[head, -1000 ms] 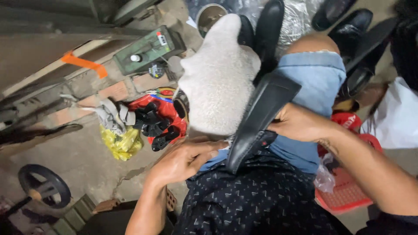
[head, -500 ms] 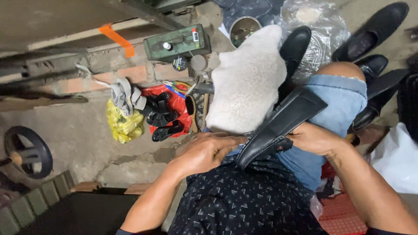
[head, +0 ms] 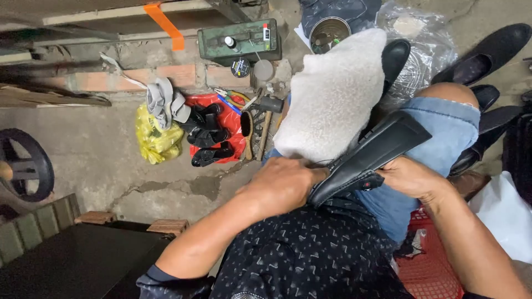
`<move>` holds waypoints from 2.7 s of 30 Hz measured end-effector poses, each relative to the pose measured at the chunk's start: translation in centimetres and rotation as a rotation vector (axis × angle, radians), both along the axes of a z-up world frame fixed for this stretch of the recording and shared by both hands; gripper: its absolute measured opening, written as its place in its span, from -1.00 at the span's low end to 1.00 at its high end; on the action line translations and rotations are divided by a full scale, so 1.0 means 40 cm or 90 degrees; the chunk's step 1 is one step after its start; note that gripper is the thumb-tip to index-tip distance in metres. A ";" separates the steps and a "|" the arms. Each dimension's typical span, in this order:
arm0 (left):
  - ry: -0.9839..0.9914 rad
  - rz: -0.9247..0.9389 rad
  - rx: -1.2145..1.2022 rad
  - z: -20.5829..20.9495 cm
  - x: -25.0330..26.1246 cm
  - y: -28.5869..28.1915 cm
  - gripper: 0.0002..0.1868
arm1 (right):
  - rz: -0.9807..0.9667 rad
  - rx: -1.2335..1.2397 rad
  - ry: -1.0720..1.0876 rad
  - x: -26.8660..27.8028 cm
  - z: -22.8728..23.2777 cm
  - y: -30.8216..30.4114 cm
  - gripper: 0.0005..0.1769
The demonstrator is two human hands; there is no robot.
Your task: The person sews the sole of a black shoe using a needle and thread. They repeatedly push the needle through the shoe's edge and pull the thread tight to secure the sole.
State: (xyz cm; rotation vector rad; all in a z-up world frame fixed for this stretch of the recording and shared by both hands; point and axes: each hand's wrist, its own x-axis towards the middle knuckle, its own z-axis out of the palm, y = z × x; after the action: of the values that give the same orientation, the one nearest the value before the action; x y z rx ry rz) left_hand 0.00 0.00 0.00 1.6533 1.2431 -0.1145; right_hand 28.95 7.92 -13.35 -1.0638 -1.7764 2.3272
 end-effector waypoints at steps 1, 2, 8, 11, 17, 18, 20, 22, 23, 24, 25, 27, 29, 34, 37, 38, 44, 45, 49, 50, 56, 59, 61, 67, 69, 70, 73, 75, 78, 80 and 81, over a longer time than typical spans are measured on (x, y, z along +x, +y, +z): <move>0.030 -0.009 0.018 -0.013 0.008 -0.014 -0.47 | 0.004 0.010 0.011 0.003 -0.005 -0.002 -0.69; 0.060 -0.018 0.037 -0.027 0.015 -0.028 -0.46 | 0.007 0.020 0.022 0.007 -0.010 -0.003 -0.69; 0.072 0.027 0.076 0.049 0.022 -0.043 -0.46 | 0.015 0.049 0.042 0.028 -0.045 -0.011 -0.70; 0.090 0.019 0.088 0.053 0.023 -0.040 -0.47 | 0.017 0.064 0.044 0.029 -0.053 -0.013 -0.70; 0.111 0.012 0.124 0.022 0.042 -0.072 -0.49 | 0.011 0.077 0.051 0.008 -0.040 -0.028 -0.67; 0.110 0.007 0.123 0.021 0.041 -0.078 -0.49 | 0.007 0.076 0.050 0.009 -0.037 -0.030 -0.67; 0.117 0.029 0.154 0.018 0.038 -0.090 -0.50 | -0.024 0.061 0.056 0.010 -0.032 -0.033 -0.67; 0.123 0.044 0.177 0.015 0.035 -0.098 -0.50 | -0.025 0.086 0.050 -0.030 0.028 -0.017 -0.65; 0.131 0.064 0.201 0.014 0.034 -0.101 -0.51 | -0.022 0.111 0.046 -0.051 0.058 -0.007 -0.63; 0.131 0.060 0.200 0.010 0.028 -0.099 -0.51 | -0.025 0.110 0.046 -0.057 0.076 -0.007 -0.63; 0.120 0.065 0.163 0.008 0.022 -0.099 -0.53 | -0.046 0.129 0.044 -0.065 0.095 -0.008 -0.59; 0.109 0.065 0.122 -0.004 0.005 -0.096 -0.55 | -0.072 0.143 0.040 -0.063 0.134 -0.006 -0.56; 0.115 0.043 0.118 -0.022 -0.013 -0.088 -0.61 | -0.049 0.248 -0.030 -0.036 0.175 -0.003 -0.59; 0.088 -0.005 0.089 0.004 -0.018 -0.031 -0.71 | -0.037 0.337 -0.046 -0.048 0.211 0.003 -0.52; 0.054 -0.015 0.064 0.012 -0.029 0.013 -0.74 | -0.019 0.329 -0.018 -0.036 0.188 0.004 -0.47; 0.024 0.005 0.073 0.015 -0.034 0.032 -0.68 | -0.010 0.322 0.010 -0.035 0.180 0.004 -0.44; 0.108 -0.005 0.138 -0.011 -0.080 0.035 -0.50 | -0.004 0.290 -0.002 -0.065 0.202 0.034 -0.45; 0.111 0.001 0.134 -0.005 -0.098 0.033 -0.50 | 0.002 0.287 0.002 -0.059 0.190 0.033 -0.45; 0.264 0.062 0.112 -0.013 -0.202 -0.014 -0.32 | -0.013 0.305 -0.030 -0.062 0.183 0.037 -0.54; 0.330 0.087 0.085 -0.023 -0.234 -0.036 -0.25 | -0.022 0.319 -0.035 -0.065 0.195 0.038 -0.59; 0.167 0.205 0.074 -0.035 -0.206 -0.057 -0.36 | -0.072 0.670 -0.167 -0.058 0.163 -0.026 -0.80; 0.115 0.303 -0.032 -0.099 -0.203 -0.090 -0.17 | -0.089 0.842 -0.299 0.002 0.195 -0.030 -0.67; 0.021 0.349 -0.045 -0.099 -0.202 -0.091 -0.40 | -0.101 0.830 -0.316 -0.001 0.266 -0.021 -0.89; -0.159 0.414 0.023 -0.103 -0.190 -0.107 -0.84 | -0.265 0.585 -0.198 -0.062 0.271 -0.075 -0.69; -0.214 0.370 0.061 -0.102 -0.171 -0.107 -0.82 | -0.310 0.371 -0.135 -0.113 0.271 -0.084 -0.68; -0.221 0.329 0.109 -0.094 -0.149 -0.098 -0.79 | -0.288 0.314 -0.099 -0.134 0.252 -0.088 -0.70; -0.188 0.247 0.246 -0.079 -0.091 -0.063 -0.79 | -0.288 0.184 -0.106 -0.180 0.247 -0.076 -0.69; -0.152 0.204 0.332 -0.079 -0.072 -0.054 -0.81 | -0.312 0.111 -0.153 -0.174 0.244 -0.066 -0.66; -0.119 0.192 0.373 -0.081 -0.072 -0.060 -0.87 | -0.298 0.093 -0.036 -0.135 0.225 -0.062 -0.79; -0.221 0.234 0.289 -0.075 -0.071 -0.061 -0.89 | -0.282 0.080 -0.020 -0.129 0.228 -0.058 -0.75; -0.225 0.231 0.294 -0.074 -0.080 -0.076 -0.89 | -0.283 0.086 -0.021 -0.130 0.216 -0.064 -0.75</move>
State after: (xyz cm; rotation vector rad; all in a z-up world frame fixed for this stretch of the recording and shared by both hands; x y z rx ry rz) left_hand -3.20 -3.06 -2.95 1.6980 1.3297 0.7048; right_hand 23.74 5.35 -4.69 -1.3183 -1.4879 1.9098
